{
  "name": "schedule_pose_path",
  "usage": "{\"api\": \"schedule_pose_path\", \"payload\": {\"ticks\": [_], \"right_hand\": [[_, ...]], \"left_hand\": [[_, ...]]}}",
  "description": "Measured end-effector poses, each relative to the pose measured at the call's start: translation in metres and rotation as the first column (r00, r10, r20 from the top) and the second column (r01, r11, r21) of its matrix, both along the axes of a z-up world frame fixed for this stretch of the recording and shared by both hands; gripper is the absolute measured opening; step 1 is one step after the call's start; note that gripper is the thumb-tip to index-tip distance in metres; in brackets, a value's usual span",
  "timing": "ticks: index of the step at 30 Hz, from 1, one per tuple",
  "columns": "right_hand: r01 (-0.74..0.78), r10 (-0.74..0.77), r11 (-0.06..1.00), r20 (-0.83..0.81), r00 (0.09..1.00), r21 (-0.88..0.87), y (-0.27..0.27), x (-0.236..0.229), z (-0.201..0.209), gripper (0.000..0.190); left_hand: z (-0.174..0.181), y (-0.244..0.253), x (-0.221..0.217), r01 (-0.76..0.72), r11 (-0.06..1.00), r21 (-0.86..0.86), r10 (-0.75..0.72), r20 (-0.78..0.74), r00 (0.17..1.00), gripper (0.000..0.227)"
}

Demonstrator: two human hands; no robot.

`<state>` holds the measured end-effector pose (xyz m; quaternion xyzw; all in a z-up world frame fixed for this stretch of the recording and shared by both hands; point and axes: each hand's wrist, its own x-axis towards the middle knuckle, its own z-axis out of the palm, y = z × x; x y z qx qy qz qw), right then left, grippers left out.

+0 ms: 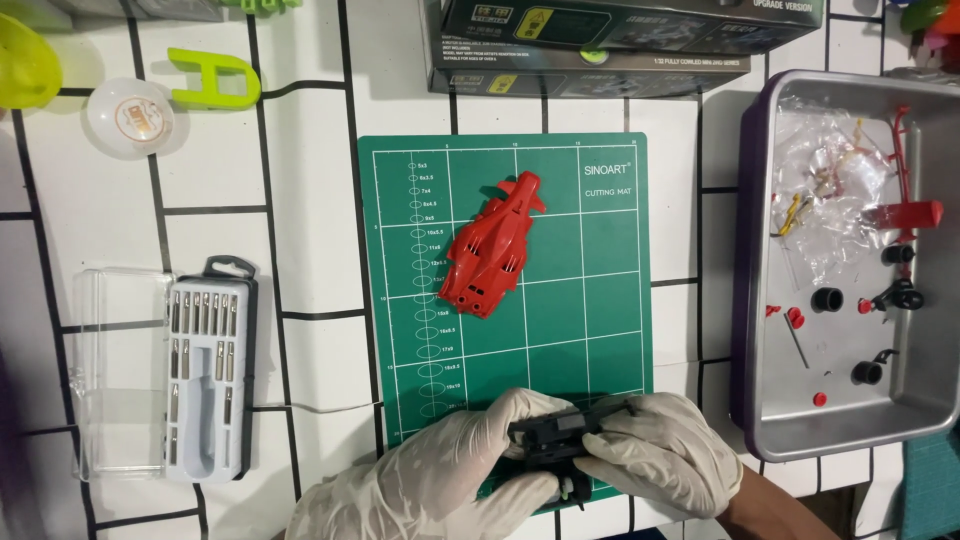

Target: The person assembles a toy vehicle chassis on a green cutting mat. They attach a black plastic component to the main frame, pick up a small black part from a metal tray, and fit it into the assembly. The person then picks up a red plastic body shell and aligns it with the chassis.

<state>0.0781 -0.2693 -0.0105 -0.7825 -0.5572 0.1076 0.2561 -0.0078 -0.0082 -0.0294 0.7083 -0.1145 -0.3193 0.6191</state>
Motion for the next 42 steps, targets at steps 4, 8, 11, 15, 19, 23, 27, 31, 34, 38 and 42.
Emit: {"api": "schedule_pose_path", "payload": {"ticks": [4, 8, 11, 15, 19, 23, 27, 31, 34, 38, 42], "right_hand": [[0.038, -0.028, 0.994, -0.101, 0.994, 0.101, 0.004, 0.003, 0.002, 0.029], [0.004, 0.002, 0.996, -0.068, 0.998, 0.092, 0.016, 0.007, 0.012, 0.029], [-0.004, 0.042, 0.978, -0.175, 0.984, 0.208, 0.021, 0.011, 0.020, 0.026], [0.029, 0.037, 0.985, -0.371, 0.928, 0.169, 0.028, 0.012, 0.025, 0.023], [0.128, -0.032, 0.978, -0.488, 0.872, 0.165, 0.037, 0.015, 0.031, 0.022], [0.223, -0.097, 0.965, -0.611, 0.785, 0.134, 0.056, 0.019, 0.047, 0.031], [0.434, -0.111, 0.784, -0.589, 0.800, 0.443, 0.054, 0.000, 0.014, 0.023], [0.500, -0.109, 0.812, -0.763, 0.638, 0.302, 0.059, 0.001, 0.017, 0.029], [0.537, -0.136, 0.817, -0.834, 0.534, 0.211, 0.062, 0.001, 0.022, 0.028], [0.550, -0.165, 0.827, -0.885, 0.436, 0.117, 0.062, 0.001, 0.026, 0.029], [0.552, -0.157, 0.831, -0.921, 0.357, 0.073, 0.061, 0.002, 0.027, 0.026]], "left_hand": [[-0.036, -0.032, -0.061, -0.135, 0.889, 0.438, -0.140, 0.540, 0.830, 0.038], [-0.033, -0.046, -0.069, -0.365, 0.721, 0.589, -0.425, 0.792, 0.439, 0.030], [-0.014, -0.043, -0.047, -0.226, 0.842, 0.489, -0.246, 0.723, 0.646, 0.031], [0.004, -0.002, -0.026, -0.117, 0.937, 0.330, -0.096, 0.563, 0.821, 0.033], [0.026, 0.015, 0.000, -0.044, 0.999, 0.026, 0.038, 0.198, 0.980, 0.036], [0.035, 0.013, 0.004, -0.022, 0.997, 0.076, 0.025, -0.041, 0.999, 0.037], [0.044, 0.013, 0.016, -0.111, 0.993, -0.037, 0.108, -0.078, 0.991, 0.038], [0.053, 0.015, 0.026, -0.138, 0.990, 0.015, 0.135, -0.335, 0.933, 0.032], [0.045, 0.012, 0.021, -0.237, 0.971, -0.038, 0.207, -0.364, 0.908, 0.025], [0.040, 0.011, 0.019, -0.277, 0.960, -0.048, 0.249, -0.316, 0.916, 0.026], [0.022, 0.003, 0.012, -0.353, 0.927, -0.125, 0.335, -0.146, 0.931, 0.023]]}}
